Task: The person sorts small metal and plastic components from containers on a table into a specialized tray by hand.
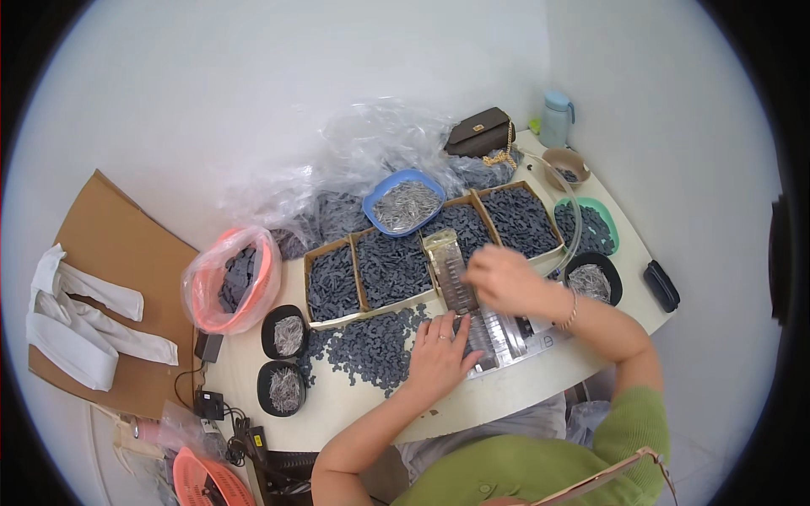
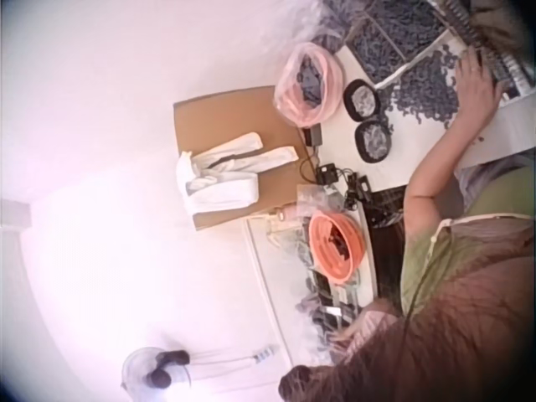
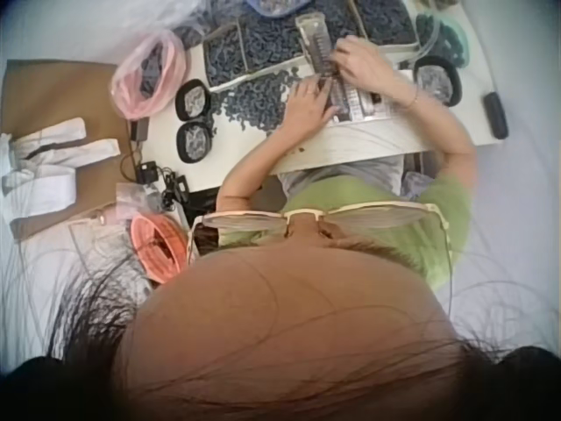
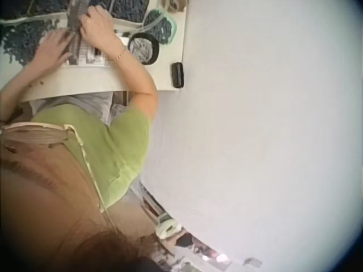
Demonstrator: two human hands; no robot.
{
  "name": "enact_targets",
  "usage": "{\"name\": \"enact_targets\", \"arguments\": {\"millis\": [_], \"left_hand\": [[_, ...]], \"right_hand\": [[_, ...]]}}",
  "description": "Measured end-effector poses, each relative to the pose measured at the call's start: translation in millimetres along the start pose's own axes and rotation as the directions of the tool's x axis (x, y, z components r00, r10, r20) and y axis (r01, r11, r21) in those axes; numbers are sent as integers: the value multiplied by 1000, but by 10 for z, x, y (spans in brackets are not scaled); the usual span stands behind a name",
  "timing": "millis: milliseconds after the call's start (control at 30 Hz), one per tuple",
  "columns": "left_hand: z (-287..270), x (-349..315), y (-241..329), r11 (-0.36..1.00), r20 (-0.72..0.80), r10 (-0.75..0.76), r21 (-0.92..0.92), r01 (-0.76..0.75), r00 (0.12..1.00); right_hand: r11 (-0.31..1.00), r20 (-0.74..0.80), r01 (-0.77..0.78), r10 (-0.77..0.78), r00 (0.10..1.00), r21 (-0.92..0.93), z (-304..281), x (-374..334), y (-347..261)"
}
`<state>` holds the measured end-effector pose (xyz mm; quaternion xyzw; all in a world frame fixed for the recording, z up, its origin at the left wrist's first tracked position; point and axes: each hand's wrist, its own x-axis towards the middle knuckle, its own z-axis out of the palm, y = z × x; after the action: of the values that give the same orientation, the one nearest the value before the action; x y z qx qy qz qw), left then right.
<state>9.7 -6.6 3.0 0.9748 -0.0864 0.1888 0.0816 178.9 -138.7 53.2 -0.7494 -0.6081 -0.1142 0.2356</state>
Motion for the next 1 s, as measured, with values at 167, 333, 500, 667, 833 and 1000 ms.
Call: {"name": "enact_targets", "arguments": {"millis": [167,333,500,667,833,1000], "left_hand": [[-38,-17,5,998,24,-29,53,27,999],[19,-65,92,989,0,-64,133,64,998],[43,-85,242,988,14,-96,125,93,995],[37,-101,333,985,10,-98,144,96,995],[45,-78,291,984,20,-124,128,120,992],[40,-100,335,991,14,-107,80,106,994]], "right_hand": [[994,-104,-58,68,992,91,181,902,467],[981,187,-187,194,963,-51,642,1541,747],[956,450,-275,292,844,-104,547,1773,721],[955,313,-293,293,903,-51,778,1704,832],[957,54,-279,276,960,80,783,1600,895],[952,-164,-277,296,941,128,696,1409,918]]}}
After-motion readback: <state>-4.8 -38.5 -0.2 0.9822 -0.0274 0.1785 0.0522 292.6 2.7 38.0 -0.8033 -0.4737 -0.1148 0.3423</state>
